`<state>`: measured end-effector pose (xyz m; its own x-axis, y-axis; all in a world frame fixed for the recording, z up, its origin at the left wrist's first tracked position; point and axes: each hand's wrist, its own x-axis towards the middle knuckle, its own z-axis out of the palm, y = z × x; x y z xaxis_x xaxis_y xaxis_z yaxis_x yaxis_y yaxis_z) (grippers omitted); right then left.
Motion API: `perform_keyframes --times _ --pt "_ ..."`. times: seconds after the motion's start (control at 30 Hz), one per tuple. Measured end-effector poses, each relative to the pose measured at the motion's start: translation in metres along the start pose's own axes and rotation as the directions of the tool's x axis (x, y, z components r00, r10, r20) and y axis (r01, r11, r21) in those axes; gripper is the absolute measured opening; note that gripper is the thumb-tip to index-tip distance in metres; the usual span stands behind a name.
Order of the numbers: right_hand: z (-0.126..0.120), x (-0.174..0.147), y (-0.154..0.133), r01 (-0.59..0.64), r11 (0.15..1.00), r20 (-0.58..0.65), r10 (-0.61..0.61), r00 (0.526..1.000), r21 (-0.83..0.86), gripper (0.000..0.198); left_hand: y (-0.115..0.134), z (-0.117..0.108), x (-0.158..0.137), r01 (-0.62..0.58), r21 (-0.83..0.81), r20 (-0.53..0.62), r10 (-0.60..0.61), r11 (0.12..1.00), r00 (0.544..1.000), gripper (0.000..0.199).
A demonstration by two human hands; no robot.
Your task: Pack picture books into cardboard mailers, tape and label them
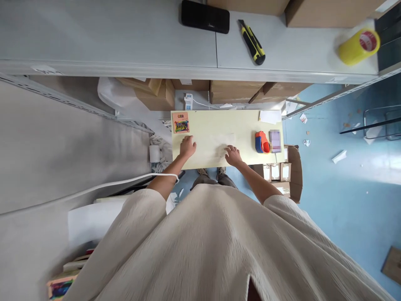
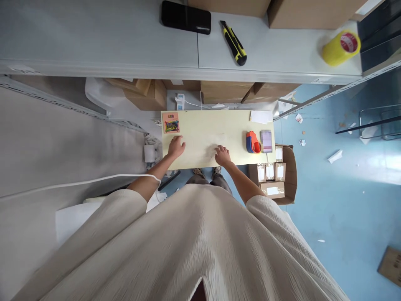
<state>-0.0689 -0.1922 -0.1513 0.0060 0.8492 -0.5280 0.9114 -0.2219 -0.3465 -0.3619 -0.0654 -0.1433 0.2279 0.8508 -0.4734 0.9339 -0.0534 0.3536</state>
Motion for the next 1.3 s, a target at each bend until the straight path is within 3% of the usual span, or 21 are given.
perform_keyframes --times 0.13,0.3,0.67,1.07,1.13,1.3 --pt "-0.001 0.002 -0.015 -0.015 1.000 0.007 0.016 1.000 -0.027 0.058 -0.031 -0.025 0.035 0.283 -0.130 -0.122 -0.299 0.950 0.946 0.048" --pt "0.001 -0.002 -0.028 -0.061 0.997 0.017 0.062 0.998 -0.044 0.057 -0.056 -0.037 0.066 0.405 -0.168 -0.130 -0.428 0.899 0.894 0.043" --pt "0.001 -0.020 -0.037 -0.174 0.984 0.063 0.176 0.982 -0.032 0.058 -0.064 -0.031 0.088 0.458 -0.110 -0.149 -0.471 0.882 0.870 0.057" --pt "0.009 -0.021 -0.026 -0.181 0.983 0.033 0.180 0.983 0.031 0.055 -0.063 -0.023 0.099 0.497 -0.162 -0.176 -0.521 0.852 0.835 0.063" --pt "0.010 -0.020 -0.024 -0.177 0.983 0.031 0.176 0.984 0.040 0.054 -0.063 -0.023 0.096 0.479 -0.173 -0.175 -0.506 0.860 0.845 0.055" --pt "0.010 -0.016 -0.022 -0.143 0.985 -0.006 0.144 0.990 0.097 0.052 -0.064 -0.026 0.090 0.450 -0.286 -0.132 -0.500 0.846 0.856 0.010"
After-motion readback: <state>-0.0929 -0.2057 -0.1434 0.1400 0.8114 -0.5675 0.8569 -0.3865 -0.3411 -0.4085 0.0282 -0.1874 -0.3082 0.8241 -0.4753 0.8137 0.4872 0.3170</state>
